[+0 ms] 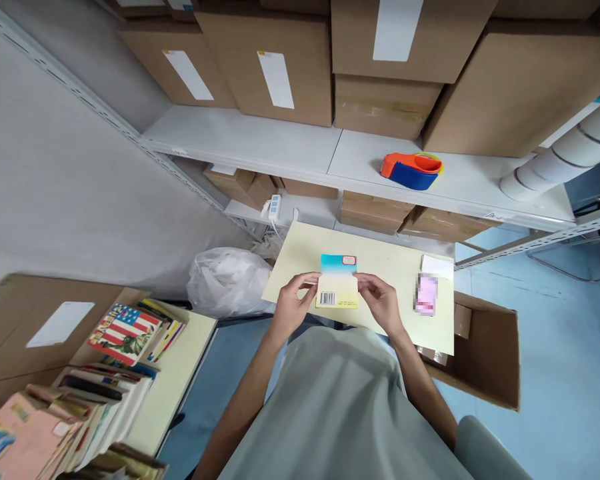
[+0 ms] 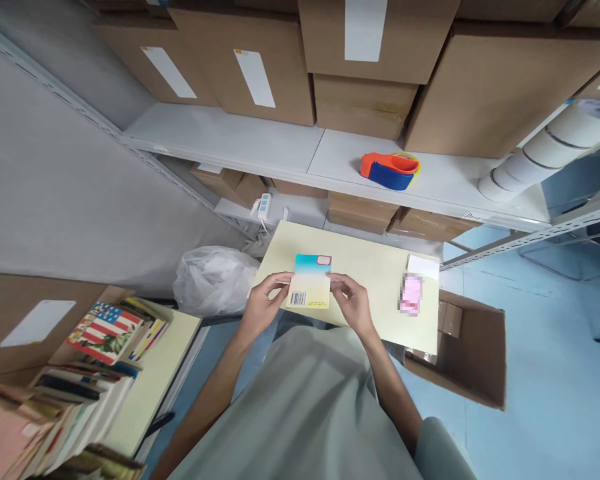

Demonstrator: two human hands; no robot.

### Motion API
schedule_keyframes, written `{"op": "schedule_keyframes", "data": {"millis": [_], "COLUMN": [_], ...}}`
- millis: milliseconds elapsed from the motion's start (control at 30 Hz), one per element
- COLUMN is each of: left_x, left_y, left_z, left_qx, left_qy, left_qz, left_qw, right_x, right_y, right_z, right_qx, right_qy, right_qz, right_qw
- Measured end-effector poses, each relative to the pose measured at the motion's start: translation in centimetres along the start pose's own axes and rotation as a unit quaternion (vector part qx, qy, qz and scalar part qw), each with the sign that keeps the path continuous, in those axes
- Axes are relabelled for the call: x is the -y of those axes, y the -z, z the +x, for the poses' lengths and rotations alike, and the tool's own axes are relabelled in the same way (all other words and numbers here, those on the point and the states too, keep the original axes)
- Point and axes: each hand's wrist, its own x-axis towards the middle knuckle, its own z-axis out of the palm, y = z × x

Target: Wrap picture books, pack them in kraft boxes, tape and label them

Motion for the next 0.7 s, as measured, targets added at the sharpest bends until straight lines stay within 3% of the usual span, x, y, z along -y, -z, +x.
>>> {"op": "schedule_keyframes", "data": {"millis": [367,700], "left_x": [-2.2,-1.5], "left_y": [-0.7,-1.0], "left_z": [0.1,-0.3], "left_qx": [-0.022,-0.035], "left_qy": [0.043,0.087], "left_qz": [-0.006,-0.036], "left_qw": [0.999,0.995], "right_x": [1.6,0.5], "right_y": [-0.2,0.1], "right_z": [0.0,0.2], "right_qx": [0.015,0.034], "right_qy": [-0.047,-0.042], "right_qz": [-0.038,0.009], "right_qw": [0.998,0.998]}}
